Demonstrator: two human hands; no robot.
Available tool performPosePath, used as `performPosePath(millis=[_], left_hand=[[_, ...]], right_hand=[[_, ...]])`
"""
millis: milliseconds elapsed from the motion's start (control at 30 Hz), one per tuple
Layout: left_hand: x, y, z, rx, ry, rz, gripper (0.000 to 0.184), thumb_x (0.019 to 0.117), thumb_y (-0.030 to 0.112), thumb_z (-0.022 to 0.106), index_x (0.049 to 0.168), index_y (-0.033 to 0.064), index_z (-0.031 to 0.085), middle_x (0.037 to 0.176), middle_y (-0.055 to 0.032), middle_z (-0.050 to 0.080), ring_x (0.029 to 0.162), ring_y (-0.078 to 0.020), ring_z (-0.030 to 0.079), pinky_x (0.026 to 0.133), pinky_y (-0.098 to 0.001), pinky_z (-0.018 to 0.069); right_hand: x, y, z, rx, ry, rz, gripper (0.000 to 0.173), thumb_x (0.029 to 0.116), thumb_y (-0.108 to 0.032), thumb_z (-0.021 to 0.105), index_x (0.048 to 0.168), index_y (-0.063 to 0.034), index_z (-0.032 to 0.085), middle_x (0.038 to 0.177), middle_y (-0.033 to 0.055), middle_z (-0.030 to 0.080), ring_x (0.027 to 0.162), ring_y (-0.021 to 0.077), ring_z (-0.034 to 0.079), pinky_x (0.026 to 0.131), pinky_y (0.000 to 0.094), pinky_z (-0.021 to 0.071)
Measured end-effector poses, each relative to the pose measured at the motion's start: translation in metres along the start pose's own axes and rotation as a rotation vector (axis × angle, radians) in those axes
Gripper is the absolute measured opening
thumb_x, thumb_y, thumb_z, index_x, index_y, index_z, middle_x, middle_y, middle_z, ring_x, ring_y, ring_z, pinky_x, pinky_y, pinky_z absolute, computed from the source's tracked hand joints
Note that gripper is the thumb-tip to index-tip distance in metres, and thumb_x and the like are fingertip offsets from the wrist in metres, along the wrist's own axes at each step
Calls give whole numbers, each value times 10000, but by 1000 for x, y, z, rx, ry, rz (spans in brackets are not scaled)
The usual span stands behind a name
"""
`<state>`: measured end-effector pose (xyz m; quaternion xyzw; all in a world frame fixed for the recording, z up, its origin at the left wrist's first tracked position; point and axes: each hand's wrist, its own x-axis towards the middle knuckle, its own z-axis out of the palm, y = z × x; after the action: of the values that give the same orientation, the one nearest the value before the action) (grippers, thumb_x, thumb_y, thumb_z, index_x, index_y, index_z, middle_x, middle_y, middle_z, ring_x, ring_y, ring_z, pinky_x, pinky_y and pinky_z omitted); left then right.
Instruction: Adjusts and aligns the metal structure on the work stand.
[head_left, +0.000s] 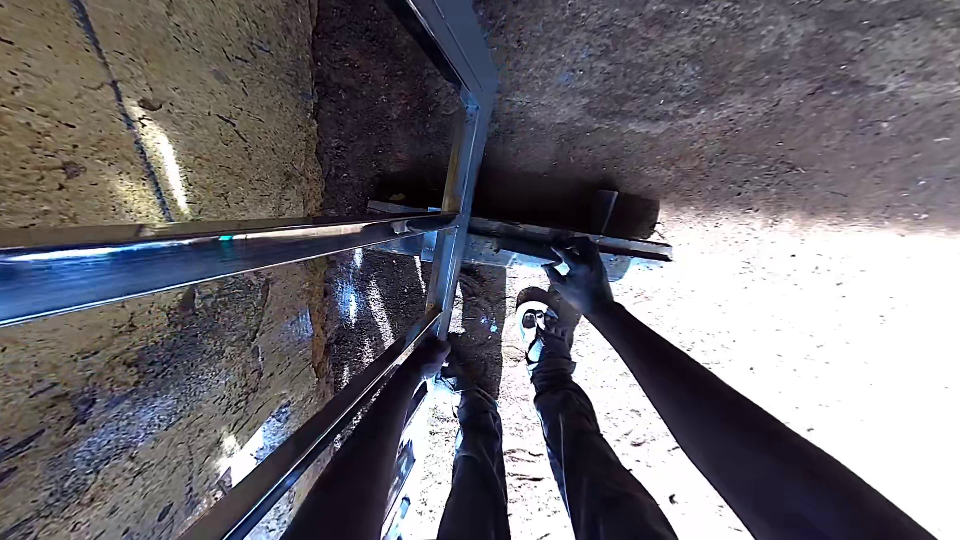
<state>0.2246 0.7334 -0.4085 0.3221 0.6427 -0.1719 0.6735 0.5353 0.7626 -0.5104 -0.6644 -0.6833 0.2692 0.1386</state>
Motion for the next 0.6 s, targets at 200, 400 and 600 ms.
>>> performPosePath(millis=[200,400,600], left_hand=[[2,-4,3,-47,32,27,254,1009,18,565,1239,-88,586,1033,-171,648,910,-178,625,859,-346,532],[3,-5,3,6,17,21,311,1014,31,550,1298,-93,562,1154,-220,640,1031,-226,624,952,-380,510],[8,-14,6,16,52,23,303,990,51,588,1261,-85,601,1114,-214,666,1019,-241,647,948,-410,521]], right_hand=[[4,-15,8,51,-18,-25,296,862,-82,760,1144,5,759,1163,261,676,1112,452,629,984,557,505],[18,-45,24,127,-53,-119,291,871,-77,756,1149,6,761,1215,243,682,1124,452,626,998,554,496],[24,-60,38,162,-67,-149,289,857,-49,764,1143,-7,766,1186,214,687,1099,430,620,990,545,493]])
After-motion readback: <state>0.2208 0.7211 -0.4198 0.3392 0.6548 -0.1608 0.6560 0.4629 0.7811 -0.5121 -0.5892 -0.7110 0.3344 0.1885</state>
